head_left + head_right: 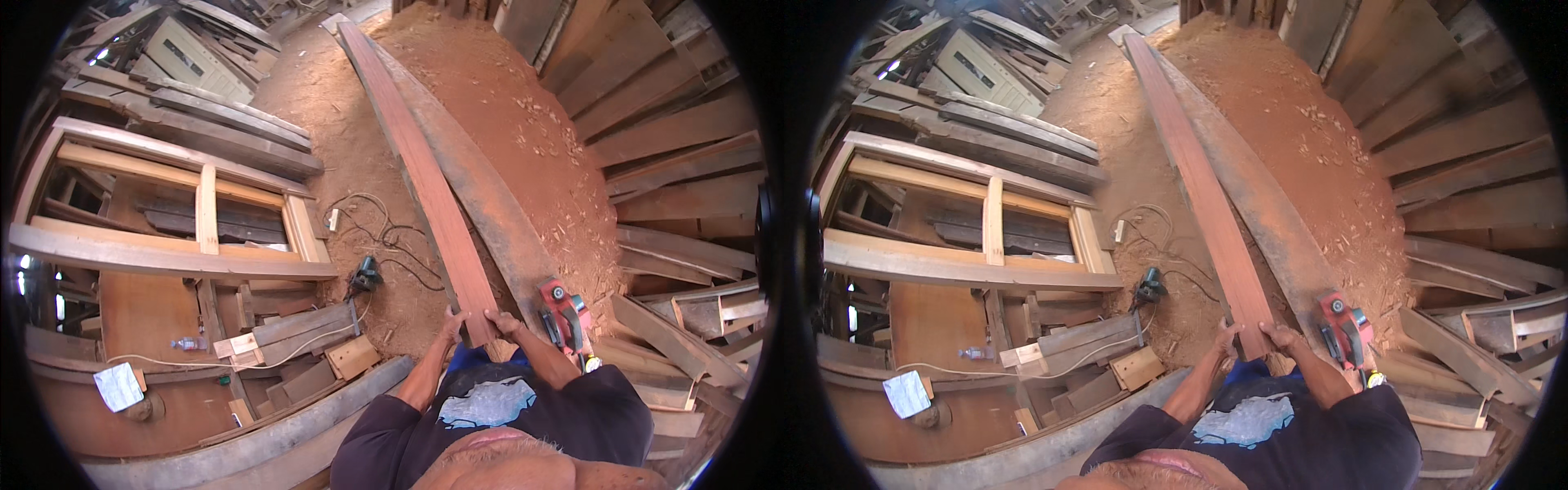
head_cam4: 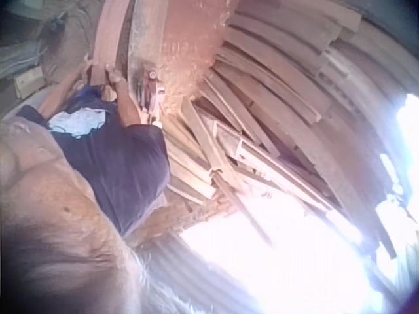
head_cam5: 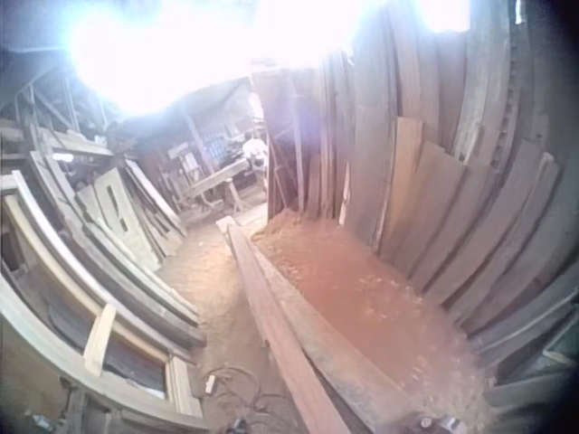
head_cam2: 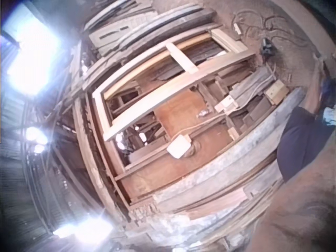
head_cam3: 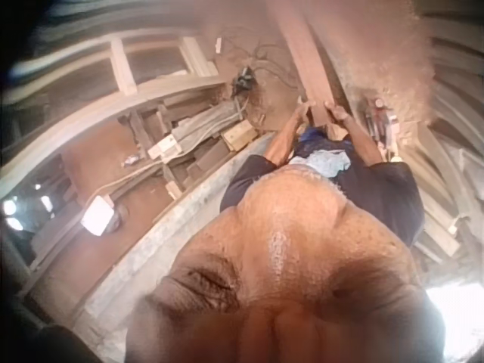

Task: The person uses an electric sander to smooth the surface of a long wooden plank. They repeatedly move the sander along the plank, flip it to work on different sides, and occasionally inspect the surface by hand.

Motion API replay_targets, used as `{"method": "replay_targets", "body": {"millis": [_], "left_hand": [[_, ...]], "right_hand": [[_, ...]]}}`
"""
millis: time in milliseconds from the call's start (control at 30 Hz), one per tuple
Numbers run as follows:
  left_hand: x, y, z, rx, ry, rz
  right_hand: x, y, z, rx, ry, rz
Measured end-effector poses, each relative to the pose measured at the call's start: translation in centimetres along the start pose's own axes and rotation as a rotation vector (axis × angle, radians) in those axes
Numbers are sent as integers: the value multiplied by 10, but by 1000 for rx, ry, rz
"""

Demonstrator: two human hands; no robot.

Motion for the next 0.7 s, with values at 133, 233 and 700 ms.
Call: {"method": "replay_targets", "body": {"millis": [133,233,700], "left_hand": [[-44,37,-33,255,144,-84],[-108,98,-83,440,153,-153],[-395,307,-258,1021,271,-1192]], "right_hand": [[27,37,-15,21,32,255],[91,115,-25,-3,329,397],[369,420,-175,236,205,1542]]}}
Point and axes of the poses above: each hand's wrist, its own y-axis away from the middle knuckle, its own z-axis out of the back of the hand, x = y × z, the point moved 8 cm from there along -y, towards the middle knuckle, and after that the axes turned 2 degrees about x, right-handed, at the moved point
